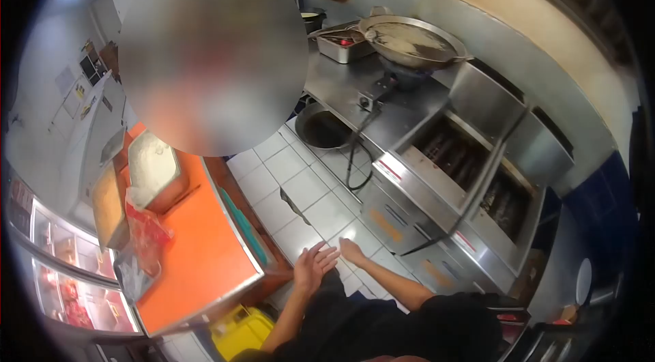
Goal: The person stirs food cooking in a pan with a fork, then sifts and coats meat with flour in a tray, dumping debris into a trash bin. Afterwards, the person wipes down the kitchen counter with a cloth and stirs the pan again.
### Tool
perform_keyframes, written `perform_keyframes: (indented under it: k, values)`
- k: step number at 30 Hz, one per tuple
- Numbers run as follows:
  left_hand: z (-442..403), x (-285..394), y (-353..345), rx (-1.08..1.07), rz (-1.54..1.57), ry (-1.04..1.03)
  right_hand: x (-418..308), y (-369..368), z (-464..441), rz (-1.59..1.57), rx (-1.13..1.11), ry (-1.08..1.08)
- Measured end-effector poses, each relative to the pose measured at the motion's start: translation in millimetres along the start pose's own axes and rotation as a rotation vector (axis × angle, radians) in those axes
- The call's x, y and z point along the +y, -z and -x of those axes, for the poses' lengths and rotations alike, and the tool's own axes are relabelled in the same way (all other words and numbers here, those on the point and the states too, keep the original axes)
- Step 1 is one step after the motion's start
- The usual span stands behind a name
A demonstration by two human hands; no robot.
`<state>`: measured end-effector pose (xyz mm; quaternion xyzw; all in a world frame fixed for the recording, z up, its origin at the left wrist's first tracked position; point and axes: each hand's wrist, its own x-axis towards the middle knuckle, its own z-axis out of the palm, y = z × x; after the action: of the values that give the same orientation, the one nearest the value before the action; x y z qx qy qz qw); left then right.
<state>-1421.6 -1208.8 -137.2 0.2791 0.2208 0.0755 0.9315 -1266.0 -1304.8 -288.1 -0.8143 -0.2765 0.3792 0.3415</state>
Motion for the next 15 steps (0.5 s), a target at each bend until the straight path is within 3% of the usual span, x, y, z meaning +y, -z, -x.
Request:
perform_keyframes:
  k: [2,3,5,7,8,11,12,15]
  values:
    - [-54.9,13.9,10.8,0.085,-0.42,-0.278,-28.3,12.1,-48.0,-0.908,-0.117,-0.42]
    - [-90.6,20.0,12.9,0.116,-0.619,-0.421,-43.3,25.2,-73.5,-1.087,-0.204,-0.405]
    - [-129.2,48.5,13.7,-0.017,-1.006,-0.661,-72.0,17.0,-108.6,-1.473,-0.396,-0.389]
    - [-170.8,84.9,5.5,-0.113,-1.492,-0.975,-112.8,20.7,-151.9,-1.381,-0.233,-0.271]
    - [-189.0,104.4,11.2,-0.105,-1.539,-1.035,-128.6,28.1,-163.3,-1.379,-0.234,-0.233]
    - [-247.6,161.2,30.9,-0.047,-1.659,-0.896,-208.9,100.9,-168.1,-1.459,-0.395,-0.136]
    - [-282.1,163.0,64.8,0.074,-1.633,-1.049,-208.4,113.6,-184.0,-1.317,-0.39,-0.05]
    - [-343.4,198.5,143.6,0.244,-1.738,-0.559,-218.2,146.6,-244.1,-1.05,-0.332,-0.161]
